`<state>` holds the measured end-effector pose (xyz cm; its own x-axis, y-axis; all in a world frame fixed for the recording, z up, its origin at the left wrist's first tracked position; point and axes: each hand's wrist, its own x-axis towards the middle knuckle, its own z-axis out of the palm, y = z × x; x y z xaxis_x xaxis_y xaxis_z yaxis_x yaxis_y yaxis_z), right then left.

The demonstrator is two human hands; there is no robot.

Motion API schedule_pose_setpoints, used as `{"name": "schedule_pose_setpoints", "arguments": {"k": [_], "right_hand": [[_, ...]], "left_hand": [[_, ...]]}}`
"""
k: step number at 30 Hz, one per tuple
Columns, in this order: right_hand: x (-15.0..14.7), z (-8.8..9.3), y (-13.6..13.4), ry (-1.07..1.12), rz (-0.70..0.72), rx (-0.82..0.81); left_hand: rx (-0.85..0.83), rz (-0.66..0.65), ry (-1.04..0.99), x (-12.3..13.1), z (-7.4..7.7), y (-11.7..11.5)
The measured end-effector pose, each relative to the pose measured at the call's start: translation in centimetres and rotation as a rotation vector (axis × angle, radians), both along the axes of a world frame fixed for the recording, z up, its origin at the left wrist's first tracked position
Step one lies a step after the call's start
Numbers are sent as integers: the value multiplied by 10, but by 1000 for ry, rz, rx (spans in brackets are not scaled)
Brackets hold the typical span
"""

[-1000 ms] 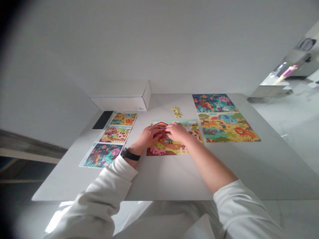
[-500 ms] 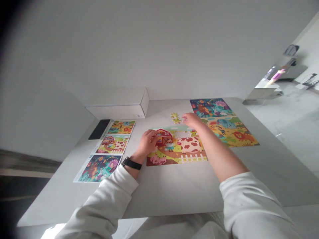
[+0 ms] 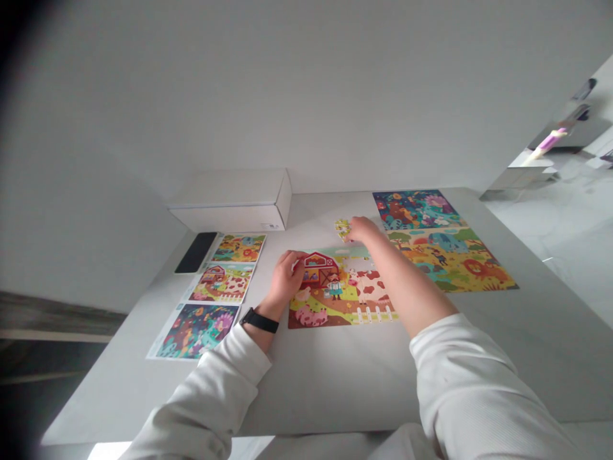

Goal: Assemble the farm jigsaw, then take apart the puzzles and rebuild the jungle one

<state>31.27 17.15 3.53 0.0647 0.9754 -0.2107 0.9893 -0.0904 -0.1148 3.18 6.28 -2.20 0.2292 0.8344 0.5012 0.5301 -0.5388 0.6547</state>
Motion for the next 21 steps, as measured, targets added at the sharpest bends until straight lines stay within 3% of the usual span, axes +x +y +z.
{"name": "schedule_pose_setpoints", "arguments": {"k": [5,10,21], "right_hand": [[-12,9,1,-24,11,-138],[-17,15,-1,-26,3,-168],[-25,9,9,-142,-37,-201]], "left_hand": [[4,-21,-8,1,2,-2],[15,-19,-10,2,3,-4],[51,-46,-61,3,9,-8]]}}
